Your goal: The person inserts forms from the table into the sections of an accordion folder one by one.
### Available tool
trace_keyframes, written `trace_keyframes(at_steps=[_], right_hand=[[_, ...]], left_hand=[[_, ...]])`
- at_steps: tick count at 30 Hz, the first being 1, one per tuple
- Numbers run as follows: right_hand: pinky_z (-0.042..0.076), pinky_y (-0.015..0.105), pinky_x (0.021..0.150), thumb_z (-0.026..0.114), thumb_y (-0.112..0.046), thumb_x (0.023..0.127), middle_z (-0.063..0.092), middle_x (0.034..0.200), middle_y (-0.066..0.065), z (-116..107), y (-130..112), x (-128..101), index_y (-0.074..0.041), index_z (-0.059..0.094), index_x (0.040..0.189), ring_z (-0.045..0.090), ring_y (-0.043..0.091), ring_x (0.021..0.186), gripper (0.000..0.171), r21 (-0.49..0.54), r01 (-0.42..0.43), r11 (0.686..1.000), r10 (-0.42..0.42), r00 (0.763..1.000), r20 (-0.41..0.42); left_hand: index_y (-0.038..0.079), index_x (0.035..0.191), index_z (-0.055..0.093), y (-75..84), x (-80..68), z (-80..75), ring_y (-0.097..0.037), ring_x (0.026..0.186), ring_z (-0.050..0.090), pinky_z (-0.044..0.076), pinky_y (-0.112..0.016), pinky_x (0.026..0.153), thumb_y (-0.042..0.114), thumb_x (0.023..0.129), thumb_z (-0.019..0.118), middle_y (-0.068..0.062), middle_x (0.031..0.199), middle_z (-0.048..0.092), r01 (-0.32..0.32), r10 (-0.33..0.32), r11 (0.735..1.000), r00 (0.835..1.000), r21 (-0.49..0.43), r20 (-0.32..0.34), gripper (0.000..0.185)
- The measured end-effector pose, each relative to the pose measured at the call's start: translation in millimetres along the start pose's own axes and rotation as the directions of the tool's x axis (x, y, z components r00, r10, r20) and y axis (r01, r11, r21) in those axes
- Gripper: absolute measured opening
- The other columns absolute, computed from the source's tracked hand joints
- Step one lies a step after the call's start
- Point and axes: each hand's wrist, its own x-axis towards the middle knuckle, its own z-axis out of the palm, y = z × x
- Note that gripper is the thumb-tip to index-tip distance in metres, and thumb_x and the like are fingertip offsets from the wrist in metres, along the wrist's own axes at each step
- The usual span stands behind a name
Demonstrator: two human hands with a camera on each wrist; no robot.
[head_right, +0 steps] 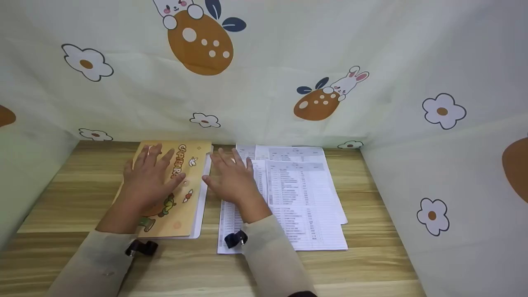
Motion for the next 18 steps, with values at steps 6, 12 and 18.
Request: trace_keyframes(at_steps=[6, 12, 18], right_hand=[[0.017, 0.065, 0.133, 0.053, -0.064, 0.103, 0.031, 0.177, -0.002, 11.0, -2.5, 1.5, -0.03, 0.033, 0.168, 0.023, 0.032, 0.167, 0.076, 0.03, 0.018, 0.999, -0.02, 0.998, 0.067], [0.019, 0.063, 0.133, 0.061, -0.062, 0.1, 0.029, 0.178, -0.001, 20.0, 0.4, 1.7, -0.03, 0.035, 0.168, 0.023, 0.032, 0.167, 0.079, 0.053, 0.05, 0.997, -0.058, 0.988, 0.145], [0.019, 0.061, 0.134, 0.064, -0.059, 0.098, 0.025, 0.179, -0.004, 29.8, 6.5, 1.9, -0.031, 0.035, 0.168, 0.022, 0.034, 0.167, 0.08, 0.061, 0.072, 0.996, -0.082, 0.978, 0.193]], left_hand=[[0.031, 0.17, 0.027, -3.7, -2.9, 3.6, -0.042, 0.169, 0.001, 0.005, -0.08, 0.126, 0.072, 0.099, 0.054, -0.013, 0.181, 0.016, 0.018, -0.017, 1.0, 1.0, -0.021, 0.011, 0.087], [0.026, 0.17, 0.028, -2.7, -5.0, 6.9, -0.046, 0.167, 0.005, 0.009, -0.08, 0.126, 0.068, 0.1, 0.056, -0.014, 0.18, 0.018, 0.016, -0.01, 0.999, 0.993, -0.046, 0.118, 0.087], [0.021, 0.169, 0.033, -0.8, -6.0, 9.0, -0.047, 0.165, 0.016, 0.019, -0.079, 0.125, 0.063, 0.097, 0.063, -0.015, 0.178, 0.025, -0.023, 0.033, 0.998, 0.981, -0.05, 0.191, 0.088]])
